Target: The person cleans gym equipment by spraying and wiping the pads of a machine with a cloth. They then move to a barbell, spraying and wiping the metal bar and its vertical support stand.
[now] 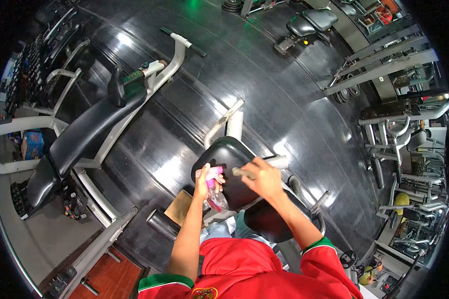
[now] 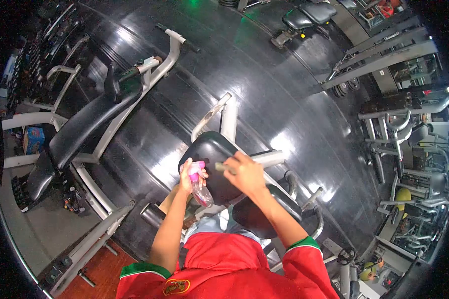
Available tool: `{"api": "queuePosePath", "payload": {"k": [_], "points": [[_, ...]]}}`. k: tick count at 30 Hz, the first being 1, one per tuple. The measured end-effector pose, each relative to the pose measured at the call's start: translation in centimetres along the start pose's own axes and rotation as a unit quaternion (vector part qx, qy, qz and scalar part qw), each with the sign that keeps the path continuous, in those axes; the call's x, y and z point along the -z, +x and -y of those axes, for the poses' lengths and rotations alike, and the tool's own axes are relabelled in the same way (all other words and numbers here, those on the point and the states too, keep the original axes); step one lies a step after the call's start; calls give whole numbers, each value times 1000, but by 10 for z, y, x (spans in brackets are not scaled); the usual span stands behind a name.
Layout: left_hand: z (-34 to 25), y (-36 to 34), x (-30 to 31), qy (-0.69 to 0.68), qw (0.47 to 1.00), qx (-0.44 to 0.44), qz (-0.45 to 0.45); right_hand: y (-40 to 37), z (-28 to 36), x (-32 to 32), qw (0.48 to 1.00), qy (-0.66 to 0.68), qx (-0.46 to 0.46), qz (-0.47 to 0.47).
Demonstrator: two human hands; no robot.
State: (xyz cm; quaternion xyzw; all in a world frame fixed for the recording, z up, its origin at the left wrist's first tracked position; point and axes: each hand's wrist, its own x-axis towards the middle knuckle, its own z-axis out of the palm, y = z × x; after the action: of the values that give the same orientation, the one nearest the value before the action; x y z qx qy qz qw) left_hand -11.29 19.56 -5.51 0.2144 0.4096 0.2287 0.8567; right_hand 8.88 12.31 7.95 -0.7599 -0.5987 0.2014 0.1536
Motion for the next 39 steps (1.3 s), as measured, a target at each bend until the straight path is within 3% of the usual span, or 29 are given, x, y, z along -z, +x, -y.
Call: {"api": "queuePosePath", "payload": {"k": [5, 10, 14, 16, 20, 22, 25, 30, 34, 39], "points": [[-2, -2, -2, -15, 1000, 1, 5, 31, -2, 11, 993, 13, -92, -74], [0, 0, 2, -17, 1000, 23, 3, 42, 13, -7, 991, 59, -76, -90], [0, -2, 3, -44, 998, 46, 5, 36, 22, -11, 997, 64, -14, -39], [-4, -4, -2, -41, 998, 49, -23, 31, 22, -16, 997, 22, 66, -16], [-1, -1, 6, -53, 997, 49, 15, 19, 21, -11, 993, -33, 101, 57], [-3, -1, 4, -57, 997, 46, 35, 18, 9, -5, 991, -39, 122, 42], [-5, -4, 0, -68, 996, 52, 12, 29, -1, 11, 1000, 9, 19, 5], [-1, -2, 5, -73, 996, 45, 33, 55, 9, 5, 997, 15, -49, -54], [1, -1, 6, -81, 995, 45, 26, 62, 33, -11, 997, 52, -26, -48], [1, 0, 7, -76, 995, 39, 47, 55, 33, -20, 994, -6, 104, 13]]}}
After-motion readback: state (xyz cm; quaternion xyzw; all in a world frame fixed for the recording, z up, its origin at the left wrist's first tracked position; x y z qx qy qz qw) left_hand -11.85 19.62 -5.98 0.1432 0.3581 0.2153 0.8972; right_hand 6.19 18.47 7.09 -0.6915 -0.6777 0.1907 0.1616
